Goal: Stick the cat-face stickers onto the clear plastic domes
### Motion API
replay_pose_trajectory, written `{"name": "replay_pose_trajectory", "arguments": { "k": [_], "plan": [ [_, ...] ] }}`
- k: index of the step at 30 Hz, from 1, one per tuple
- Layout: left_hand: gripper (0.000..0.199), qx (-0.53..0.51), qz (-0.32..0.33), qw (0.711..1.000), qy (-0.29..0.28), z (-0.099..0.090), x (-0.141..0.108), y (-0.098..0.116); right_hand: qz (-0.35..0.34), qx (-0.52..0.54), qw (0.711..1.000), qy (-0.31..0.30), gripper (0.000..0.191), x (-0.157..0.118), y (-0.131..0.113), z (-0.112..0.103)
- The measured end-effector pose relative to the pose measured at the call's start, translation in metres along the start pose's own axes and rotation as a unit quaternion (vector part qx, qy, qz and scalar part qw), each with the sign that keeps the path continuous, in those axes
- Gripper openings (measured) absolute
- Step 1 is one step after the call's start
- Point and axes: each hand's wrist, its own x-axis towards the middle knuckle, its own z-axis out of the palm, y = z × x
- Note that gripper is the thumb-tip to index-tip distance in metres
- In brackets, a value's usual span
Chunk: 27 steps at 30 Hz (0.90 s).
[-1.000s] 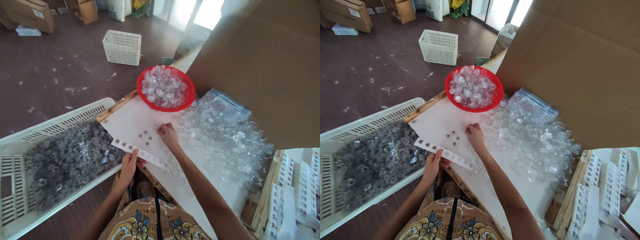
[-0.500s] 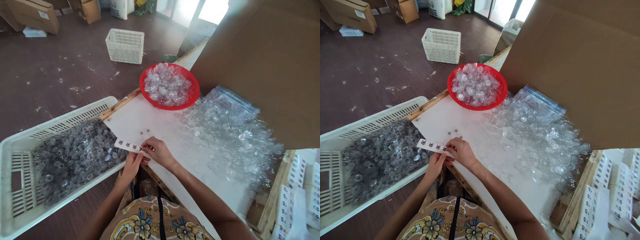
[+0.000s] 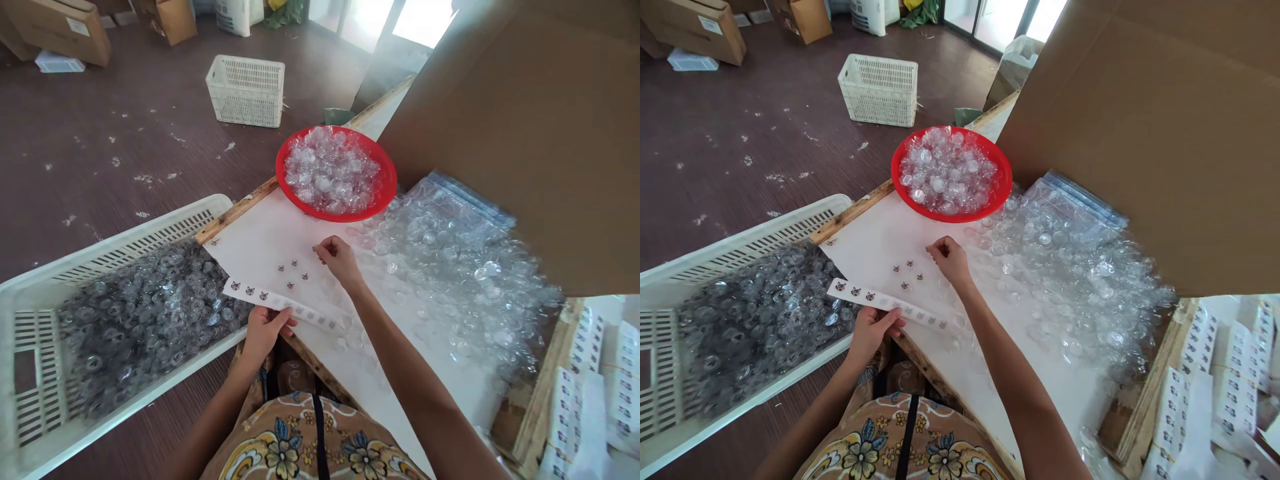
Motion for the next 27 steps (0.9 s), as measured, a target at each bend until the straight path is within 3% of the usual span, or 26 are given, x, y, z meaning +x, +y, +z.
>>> {"name": "replay_pose_trajectory", "arguments": {
  "k": [4, 11, 17, 23, 27],
  "plan": [
    [0.035, -0.004, -0.004, 1.0, -0.001, 0.0, -0.001, 0.002, 0.022, -0.088, 0.996, 0.002, 0.017, 0.023, 0.015, -0.004],
    [0.039, -0.016, -0.001, 1.0, 0.005, 0.002, -0.002, 0.005, 0.015, -0.189, 0.982, 0.004, 0.009, 0.02, 0.011, 0.003],
    [0.036, -0.01, -0.003, 1.0, 0.001, 0.002, -0.003, 0.005, -0.03, -0.306, 0.951, 0.027, 0.004, 0.019, 0.011, 0.013],
    [0.035, -0.004, 0.001, 1.0, -0.001, 0.002, -0.001, 0.004, -0.047, -0.322, 0.946, 0.009, 0.006, 0.025, 0.008, 0.03],
    [0.036, -0.006, 0.003, 1.0, -0.004, 0.002, 0.0, 0.003, -0.111, -0.351, 0.93, -0.004, 0.011, 0.025, 0.006, 0.03]
  ]
}}
